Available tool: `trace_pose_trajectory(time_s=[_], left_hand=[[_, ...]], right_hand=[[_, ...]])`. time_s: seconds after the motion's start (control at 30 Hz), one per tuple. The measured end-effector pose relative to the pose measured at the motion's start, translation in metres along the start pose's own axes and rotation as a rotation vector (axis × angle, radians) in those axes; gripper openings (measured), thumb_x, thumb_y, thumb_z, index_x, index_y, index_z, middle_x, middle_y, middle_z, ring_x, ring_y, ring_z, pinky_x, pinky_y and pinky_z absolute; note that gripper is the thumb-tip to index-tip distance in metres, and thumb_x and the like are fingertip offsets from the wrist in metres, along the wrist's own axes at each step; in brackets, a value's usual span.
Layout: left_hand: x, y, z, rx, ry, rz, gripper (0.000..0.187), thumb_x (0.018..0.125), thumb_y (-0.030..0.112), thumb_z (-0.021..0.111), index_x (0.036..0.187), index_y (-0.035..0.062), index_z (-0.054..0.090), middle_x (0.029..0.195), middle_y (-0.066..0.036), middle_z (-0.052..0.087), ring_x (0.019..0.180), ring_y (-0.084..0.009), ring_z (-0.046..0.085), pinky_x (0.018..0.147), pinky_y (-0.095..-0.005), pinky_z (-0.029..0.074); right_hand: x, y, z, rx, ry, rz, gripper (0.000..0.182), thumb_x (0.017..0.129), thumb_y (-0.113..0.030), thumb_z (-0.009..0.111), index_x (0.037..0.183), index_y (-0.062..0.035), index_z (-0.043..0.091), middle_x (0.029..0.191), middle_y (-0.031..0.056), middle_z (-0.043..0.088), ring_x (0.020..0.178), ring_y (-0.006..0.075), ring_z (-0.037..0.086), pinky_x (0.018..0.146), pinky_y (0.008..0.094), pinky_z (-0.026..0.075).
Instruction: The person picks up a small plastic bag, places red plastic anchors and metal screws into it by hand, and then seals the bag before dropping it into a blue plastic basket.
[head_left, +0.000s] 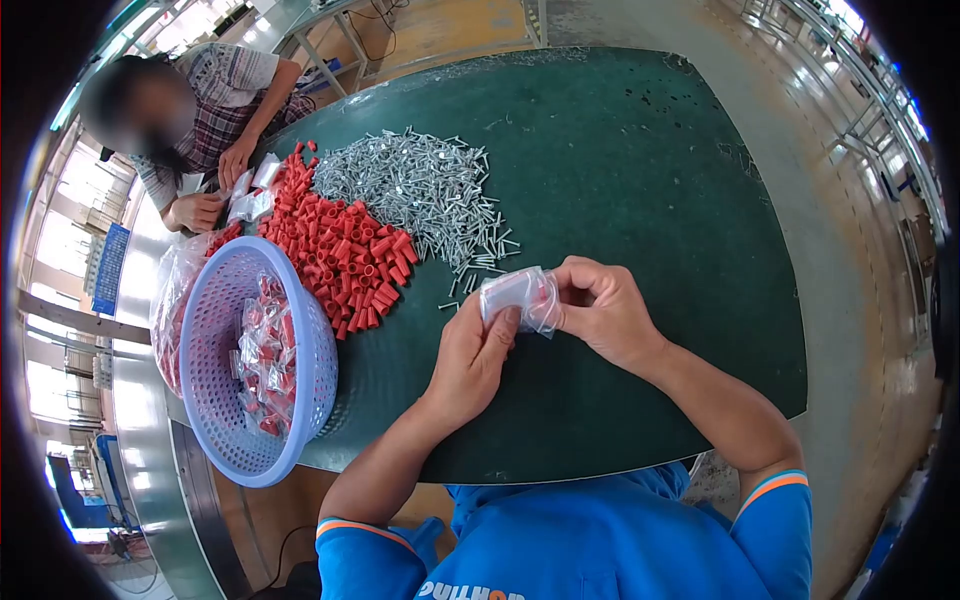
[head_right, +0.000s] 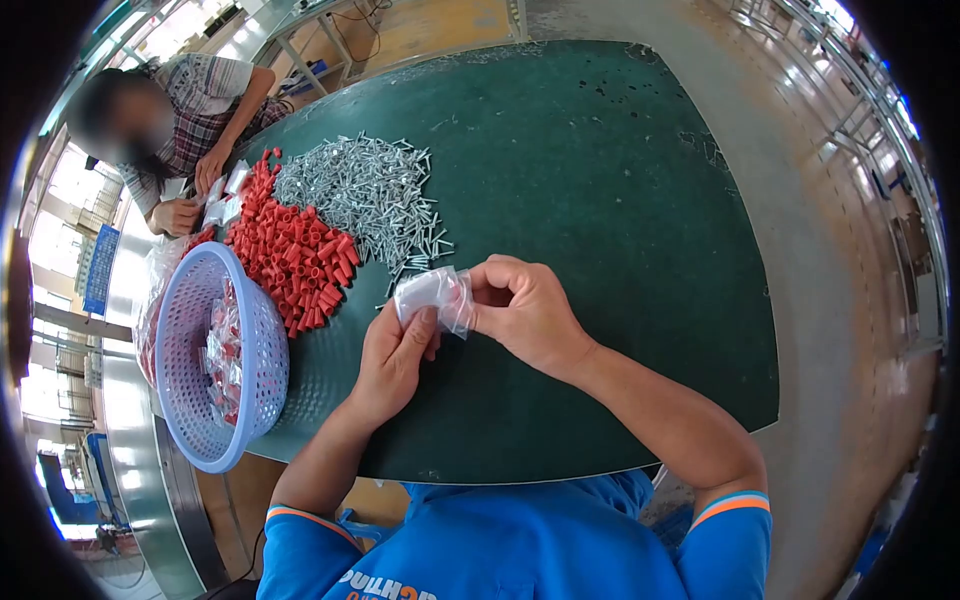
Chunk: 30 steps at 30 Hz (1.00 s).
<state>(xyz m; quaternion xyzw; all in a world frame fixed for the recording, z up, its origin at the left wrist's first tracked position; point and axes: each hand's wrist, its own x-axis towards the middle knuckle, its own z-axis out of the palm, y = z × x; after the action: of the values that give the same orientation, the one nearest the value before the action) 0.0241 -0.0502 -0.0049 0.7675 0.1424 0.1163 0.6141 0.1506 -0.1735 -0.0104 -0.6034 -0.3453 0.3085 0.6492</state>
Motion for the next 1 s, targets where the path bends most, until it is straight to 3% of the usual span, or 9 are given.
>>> trace_pose_trajectory(time_s=[0.1,0.17,0.2,0.27,0.3,0.63,0.7,0.8,1.0], left_hand=[[0.001,-0.002,0.000,0.038,0.018,0.090,0.032,0.097,0.027,0.038,0.111,0.0003,0.049,0.081,-0.001,0.054,0.067,-0.0049,0.047,0.056,-0.0191,0.038],[0.002,0.002,-0.003,-0.287,0.080,-0.038,0.031,0.097,0.025,0.038,0.109,0.0003,0.051,0.087,-0.004,0.057,0.071,-0.0072,0.052,0.059,-0.0208,0.041],[0.003,0.000,-0.005,-0.286,0.080,-0.038,0.031,0.097,0.025,0.038,0.109,0.0003,0.051,0.087,-0.004,0.057,0.071,-0.0072,0.052,0.059,-0.0208,0.041],[0.006,-0.001,-0.009,-0.699,0.041,-0.038,0.030,0.097,0.025,0.037,0.106,0.0003,0.053,0.093,-0.007,0.060,0.076,-0.0103,0.055,0.062,-0.0237,0.043],[0.006,0.003,-0.008,-0.721,0.073,-0.132,0.025,0.096,0.021,0.043,0.101,0.0007,0.055,0.087,-0.002,0.058,0.074,-0.0068,0.051,0.064,-0.0221,0.042],[0.003,-0.008,-0.004,-0.491,0.097,-0.057,0.006,0.091,0.008,0.051,0.090,0.0029,0.054,0.084,0.000,0.059,0.073,-0.0047,0.054,0.064,-0.0195,0.043],[0.003,-0.006,-0.002,-0.244,0.159,0.001,0.003,0.088,0.003,0.053,0.085,0.0019,0.052,0.077,0.001,0.056,0.063,-0.0024,0.049,0.056,-0.0174,0.040],[0.003,-0.007,-0.003,-0.059,0.266,0.062,0.005,0.086,0.002,0.053,0.082,0.0026,0.050,0.076,0.001,0.055,0.060,-0.0019,0.048,0.053,-0.0174,0.040],[0.006,-0.006,-0.001,-0.365,0.243,0.001,0.011,0.092,0.006,0.048,0.081,0.0050,0.046,0.069,0.003,0.050,0.060,-0.0011,0.043,0.053,-0.0173,0.036]], right_hand=[[0.002,0.000,-0.007,-0.023,0.000,0.055,0.010,0.079,-0.009,0.067,0.081,-0.0002,0.064,0.072,-0.0013,0.056,0.065,0.0042,0.051,0.058,0.0217,0.042],[0.002,0.000,-0.009,-0.042,0.000,0.061,0.009,0.079,-0.009,0.067,0.080,-0.0002,0.064,0.071,-0.0010,0.057,0.065,0.0044,0.051,0.058,0.0218,0.042],[0.002,0.000,-0.010,-0.062,-0.001,0.066,0.008,0.079,-0.008,0.066,0.078,-0.0002,0.063,0.070,-0.0007,0.057,0.064,0.0046,0.051,0.058,0.0218,0.042],[0.002,-0.002,-0.012,-0.093,0.009,0.062,0.007,0.078,-0.007,0.067,0.078,-0.0004,0.063,0.071,-0.0007,0.057,0.064,0.0048,0.051,0.058,0.0219,0.042],[0.002,-0.002,-0.012,-0.126,0.018,0.057,0.007,0.077,-0.006,0.067,0.078,-0.0006,0.063,0.071,-0.0006,0.057,0.064,0.0050,0.051,0.058,0.0219,0.042],[-0.002,-0.010,-0.006,-0.009,0.005,0.033,0.013,0.073,-0.009,0.072,0.078,-0.0008,0.063,0.073,-0.0015,0.056,0.065,0.0047,0.052,0.058,0.0212,0.043],[-0.001,-0.013,-0.007,-0.126,-0.084,0.049,0.013,0.074,-0.008,0.072,0.078,-0.0004,0.063,0.071,-0.0019,0.056,0.064,0.0039,0.051,0.058,0.0205,0.043],[0.000,-0.010,-0.013,-0.151,-0.090,0.034,0.012,0.075,-0.009,0.070,0.078,0.0002,0.063,0.070,-0.0018,0.056,0.063,0.0034,0.050,0.057,0.0205,0.042],[0.006,-0.011,-0.017,0.002,-0.076,0.138,0.007,0.080,-0.006,0.064,0.078,0.0002,0.062,0.069,-0.0006,0.056,0.063,0.0046,0.050,0.058,0.0211,0.042]])
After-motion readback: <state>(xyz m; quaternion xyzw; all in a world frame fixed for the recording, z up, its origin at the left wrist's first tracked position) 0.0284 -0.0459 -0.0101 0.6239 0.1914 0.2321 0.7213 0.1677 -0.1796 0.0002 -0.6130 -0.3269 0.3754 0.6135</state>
